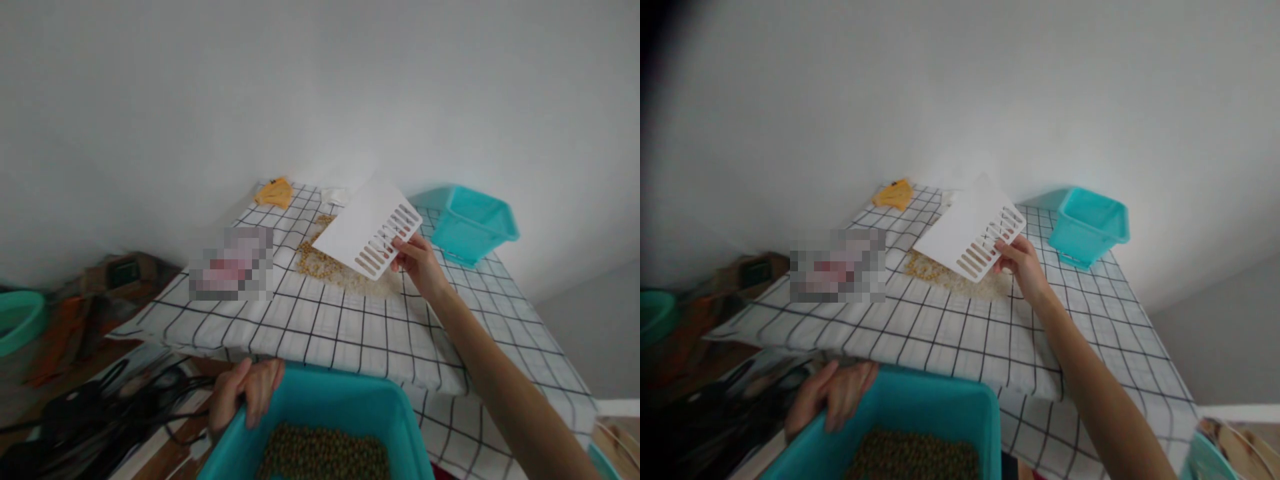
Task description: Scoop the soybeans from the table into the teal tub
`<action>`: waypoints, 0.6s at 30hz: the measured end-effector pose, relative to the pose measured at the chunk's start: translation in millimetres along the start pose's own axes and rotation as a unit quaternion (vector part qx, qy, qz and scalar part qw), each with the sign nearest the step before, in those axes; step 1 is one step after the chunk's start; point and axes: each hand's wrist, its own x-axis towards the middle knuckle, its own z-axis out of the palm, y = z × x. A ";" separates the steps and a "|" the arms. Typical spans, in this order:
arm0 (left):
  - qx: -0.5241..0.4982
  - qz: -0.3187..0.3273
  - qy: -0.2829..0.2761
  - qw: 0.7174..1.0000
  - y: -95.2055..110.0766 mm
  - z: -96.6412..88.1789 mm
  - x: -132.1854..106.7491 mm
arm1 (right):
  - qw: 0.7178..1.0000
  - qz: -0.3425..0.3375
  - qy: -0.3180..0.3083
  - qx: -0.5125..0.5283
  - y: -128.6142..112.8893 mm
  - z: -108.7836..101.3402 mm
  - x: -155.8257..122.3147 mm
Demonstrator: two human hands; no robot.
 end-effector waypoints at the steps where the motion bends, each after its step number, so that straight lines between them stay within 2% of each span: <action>1: 0.005 0.008 -0.015 1.000 4.6 -0.1 -0.4 | 1.000 0.001 0.013 0.001 0.4 -0.5 0.6; 4: 0.029 0.032 -0.066 0.997 23.9 -1.8 0.9 | 0.999 0.006 0.035 -0.004 1.5 -1.0 1.0; 9: 0.079 0.050 -0.106 0.990 49.9 -8.5 14.8 | 0.999 -0.001 0.037 -0.015 3.1 0.5 -0.6; 10: 0.088 0.058 -0.124 0.987 51.1 -9.7 17.9 | 0.999 -0.003 0.039 -0.016 3.4 0.7 -0.7; 15: 0.078 0.077 -0.087 0.990 42.7 -14.1 25.4 | 0.998 -0.015 0.062 -0.013 4.4 0.5 0.0; 18: 0.086 0.090 -0.110 0.986 36.8 -20.0 29.0 | 0.997 -0.020 0.068 -0.024 4.9 0.7 0.2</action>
